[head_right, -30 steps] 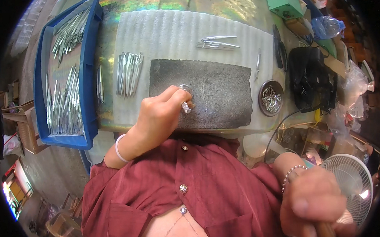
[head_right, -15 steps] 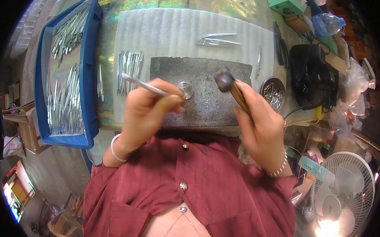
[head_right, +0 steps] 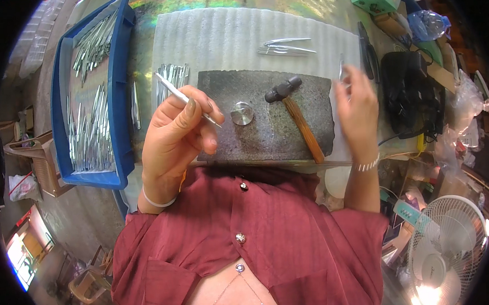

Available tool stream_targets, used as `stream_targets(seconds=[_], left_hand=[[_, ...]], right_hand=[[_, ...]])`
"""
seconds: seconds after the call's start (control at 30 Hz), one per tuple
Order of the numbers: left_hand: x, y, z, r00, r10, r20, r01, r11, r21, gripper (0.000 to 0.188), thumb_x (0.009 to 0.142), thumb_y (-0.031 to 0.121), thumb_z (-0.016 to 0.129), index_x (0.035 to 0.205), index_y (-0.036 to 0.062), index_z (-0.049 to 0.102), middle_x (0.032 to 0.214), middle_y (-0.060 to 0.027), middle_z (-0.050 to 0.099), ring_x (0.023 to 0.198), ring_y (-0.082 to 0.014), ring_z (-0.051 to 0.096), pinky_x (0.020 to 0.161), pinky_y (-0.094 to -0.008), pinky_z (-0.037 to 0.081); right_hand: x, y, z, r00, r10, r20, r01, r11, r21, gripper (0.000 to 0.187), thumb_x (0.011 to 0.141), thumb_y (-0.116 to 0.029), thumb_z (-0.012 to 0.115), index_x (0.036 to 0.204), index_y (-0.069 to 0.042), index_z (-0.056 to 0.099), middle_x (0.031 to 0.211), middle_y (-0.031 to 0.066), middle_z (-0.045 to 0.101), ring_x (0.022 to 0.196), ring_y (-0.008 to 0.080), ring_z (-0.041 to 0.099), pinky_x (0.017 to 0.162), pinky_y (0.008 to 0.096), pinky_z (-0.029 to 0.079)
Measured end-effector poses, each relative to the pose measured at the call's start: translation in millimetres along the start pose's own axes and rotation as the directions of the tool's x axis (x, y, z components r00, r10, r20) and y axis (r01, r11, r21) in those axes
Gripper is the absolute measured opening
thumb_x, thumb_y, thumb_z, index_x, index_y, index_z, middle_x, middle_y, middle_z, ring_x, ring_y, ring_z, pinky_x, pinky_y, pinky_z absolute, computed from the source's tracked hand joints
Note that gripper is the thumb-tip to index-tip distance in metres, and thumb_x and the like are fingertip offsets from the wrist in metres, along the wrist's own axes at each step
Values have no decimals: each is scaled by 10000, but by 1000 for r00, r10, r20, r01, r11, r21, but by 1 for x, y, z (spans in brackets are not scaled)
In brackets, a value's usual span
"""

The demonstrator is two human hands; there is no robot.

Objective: The recorder uses a hammer and a stamping tool to mark or shape small metal strips on a block.

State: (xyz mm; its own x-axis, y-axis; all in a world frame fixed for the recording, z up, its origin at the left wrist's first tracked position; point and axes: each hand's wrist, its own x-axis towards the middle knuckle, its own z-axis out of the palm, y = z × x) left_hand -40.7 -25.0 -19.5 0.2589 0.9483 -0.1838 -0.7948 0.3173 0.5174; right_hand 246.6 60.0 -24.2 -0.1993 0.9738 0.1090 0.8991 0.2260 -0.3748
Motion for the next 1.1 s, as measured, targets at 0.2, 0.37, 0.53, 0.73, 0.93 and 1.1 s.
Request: stream_targets(seconds=[0.2,0.37,0.53,0.73,0.93,1.1], left_hand=[[0,0,12,991,-28,-129,52,980,193,277,902,138,576,1139,22,489,800,-137,635,541,-151,610,483,-209,475],[0,0,16,987,-50,-155,99,941,323,365,880,131,605,1196,29,454,755,-126,632,520,-140,590,483,-206,458],[1,0,15,983,-108,-151,156,921,357,356,885,147,606,1182,16,460,731,-105,625,537,-128,588,490,-206,457],[0,-11,6,996,89,21,-82,779,622,122,914,81,562,988,-16,559,818,-57,611,722,-82,570,615,-209,469],[-5,-14,11,992,112,55,-114,630,768,170,897,40,573,1054,-22,581,843,-51,618,701,-59,556,635,-212,460],[-5,-16,19,999,35,28,-45,746,664,198,900,47,571,1087,-17,573,812,-42,633,652,-60,559,620,-207,465]], right_hand=[[47,61,27,967,232,105,-212,962,-172,401,811,-206,592,1145,1,515,892,185,621,837,342,619,749,414,474],[59,77,31,947,277,159,-269,960,-71,468,720,-143,565,1161,2,505,891,188,626,849,317,623,771,382,474],[57,92,25,946,263,187,-276,960,48,390,720,-137,565,1069,35,562,857,174,628,808,264,622,741,335,477],[37,60,-5,978,164,128,-186,964,189,247,775,-130,562,931,56,607,725,103,606,661,173,583,626,283,462],[-1,-36,-32,947,-82,310,-207,580,788,119,906,-81,542,936,22,594,769,1,565,627,31,484,545,172,406],[-16,-82,-20,859,-217,464,-376,349,858,146,898,-7,527,1039,30,541,824,41,598,684,59,551,610,179,443]])
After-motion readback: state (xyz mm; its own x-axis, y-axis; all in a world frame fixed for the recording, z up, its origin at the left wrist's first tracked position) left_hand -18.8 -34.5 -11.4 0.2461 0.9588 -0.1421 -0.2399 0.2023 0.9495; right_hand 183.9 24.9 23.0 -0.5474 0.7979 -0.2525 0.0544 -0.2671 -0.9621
